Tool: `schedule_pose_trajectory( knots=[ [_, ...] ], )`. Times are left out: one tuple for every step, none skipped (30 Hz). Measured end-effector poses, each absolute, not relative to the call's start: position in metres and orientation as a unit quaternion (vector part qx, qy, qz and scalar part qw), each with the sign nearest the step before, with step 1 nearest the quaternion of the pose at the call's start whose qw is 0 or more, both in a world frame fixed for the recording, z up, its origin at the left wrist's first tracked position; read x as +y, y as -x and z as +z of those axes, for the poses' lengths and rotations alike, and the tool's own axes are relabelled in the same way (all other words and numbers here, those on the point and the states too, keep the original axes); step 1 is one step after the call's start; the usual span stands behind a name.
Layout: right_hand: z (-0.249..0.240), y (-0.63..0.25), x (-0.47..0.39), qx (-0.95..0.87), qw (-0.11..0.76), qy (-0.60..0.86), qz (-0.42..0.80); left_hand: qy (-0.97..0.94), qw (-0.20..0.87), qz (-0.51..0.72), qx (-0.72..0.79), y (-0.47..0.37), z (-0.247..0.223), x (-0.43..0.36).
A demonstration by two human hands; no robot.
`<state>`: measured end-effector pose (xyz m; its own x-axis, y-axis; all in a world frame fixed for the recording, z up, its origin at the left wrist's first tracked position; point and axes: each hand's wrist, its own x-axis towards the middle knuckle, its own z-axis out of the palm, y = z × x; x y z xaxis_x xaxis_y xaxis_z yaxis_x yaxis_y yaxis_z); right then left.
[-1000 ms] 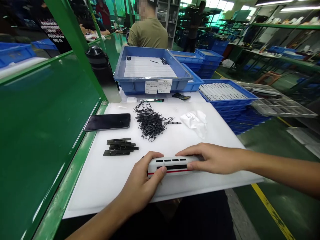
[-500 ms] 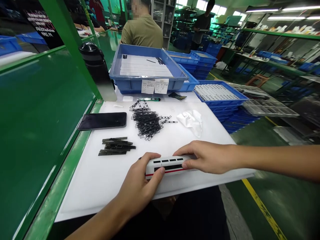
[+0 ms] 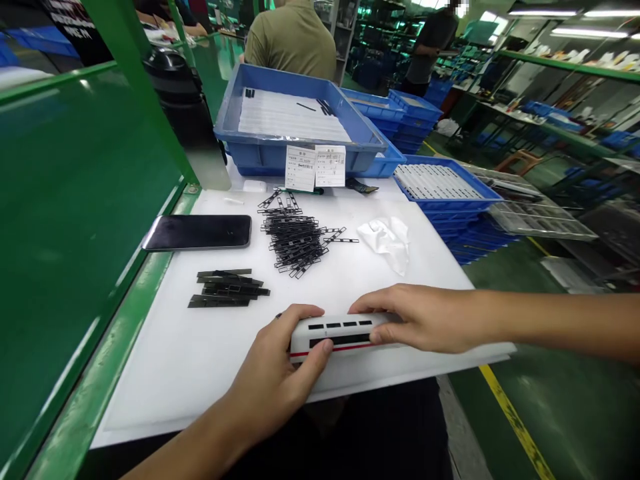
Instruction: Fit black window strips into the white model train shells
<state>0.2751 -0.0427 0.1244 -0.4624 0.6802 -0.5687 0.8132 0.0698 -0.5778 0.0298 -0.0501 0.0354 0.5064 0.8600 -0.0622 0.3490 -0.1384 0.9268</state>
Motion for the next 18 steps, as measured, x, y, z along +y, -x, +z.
schedule_pose_trajectory(
  knots=[
    [0.128, -0.275, -0.041, 0.733, 0.079, -0.499, -0.455, -0.684, 0.525, 0.275, 0.427, -0.030, 0.036, -0.048],
    [0.133, -0.275, -0.041, 0.735, 0.077, -0.488, -0.464, -0.649, 0.551, 0.300, 0.430, -0.031, 0.037, -0.047],
    [0.138, -0.273, -0.043, 0.732, 0.067, -0.487, -0.471, -0.609, 0.572, 0.335, 0.437, -0.031, 0.038, -0.046],
    [0.142, -0.271, -0.046, 0.723, 0.048, -0.498, -0.477, -0.564, 0.583, 0.379, 0.445, -0.031, 0.040, -0.045],
    [0.145, -0.268, -0.052, 0.708, 0.021, -0.519, -0.478, -0.521, 0.582, 0.428, 0.455, -0.031, 0.042, -0.046],
    [0.147, -0.265, -0.061, 0.690, -0.010, -0.546, -0.475, -0.485, 0.573, 0.471, 0.463, -0.031, 0.045, -0.048],
    [0.148, -0.261, -0.071, 0.673, -0.044, -0.570, -0.470, -0.465, 0.567, 0.495, 0.467, -0.030, 0.049, -0.052],
    [0.147, -0.257, -0.084, 0.658, -0.081, -0.584, -0.467, -0.461, 0.576, 0.491, 0.463, -0.030, 0.053, -0.058],
    [0.144, -0.253, -0.097, 0.647, -0.118, -0.590, -0.469, -0.470, 0.600, 0.461, 0.453, -0.030, 0.057, -0.066],
    [0.140, -0.249, -0.111, 0.638, -0.157, -0.586, -0.473, -0.486, 0.639, 0.408, 0.434, -0.030, 0.062, -0.074],
    [0.135, -0.245, -0.125, 0.628, -0.192, -0.583, -0.478, -0.499, 0.683, 0.345, 0.406, -0.030, 0.066, -0.083],
    [0.129, -0.241, -0.139, 0.615, -0.219, -0.578, -0.489, -0.506, 0.723, 0.289, 0.373, -0.031, 0.068, -0.092],
    [0.123, -0.237, -0.151, 0.599, -0.242, -0.576, -0.500, -0.505, 0.752, 0.248, 0.343, -0.032, 0.070, -0.101],
    [0.116, -0.233, -0.162, 0.580, -0.259, -0.578, -0.512, -0.500, 0.771, 0.227, 0.323, -0.033, 0.071, -0.108],
    [0.109, -0.230, -0.172, 0.560, -0.273, -0.580, -0.525, -0.495, 0.781, 0.216, 0.312, -0.035, 0.070, -0.114],
    [0.101, -0.227, -0.180, 0.539, -0.288, -0.584, -0.534, -0.491, 0.787, 0.212, 0.309, -0.037, 0.067, -0.118],
    [0.094, -0.224, -0.187, 0.517, -0.304, -0.589, -0.542, -0.485, 0.790, 0.209, 0.311, -0.039, 0.064, -0.122],
    [0.086, -0.221, -0.194, 0.493, -0.319, -0.595, -0.548, -0.478, 0.795, 0.206, 0.312, -0.041, 0.061, -0.124]
  ],
)
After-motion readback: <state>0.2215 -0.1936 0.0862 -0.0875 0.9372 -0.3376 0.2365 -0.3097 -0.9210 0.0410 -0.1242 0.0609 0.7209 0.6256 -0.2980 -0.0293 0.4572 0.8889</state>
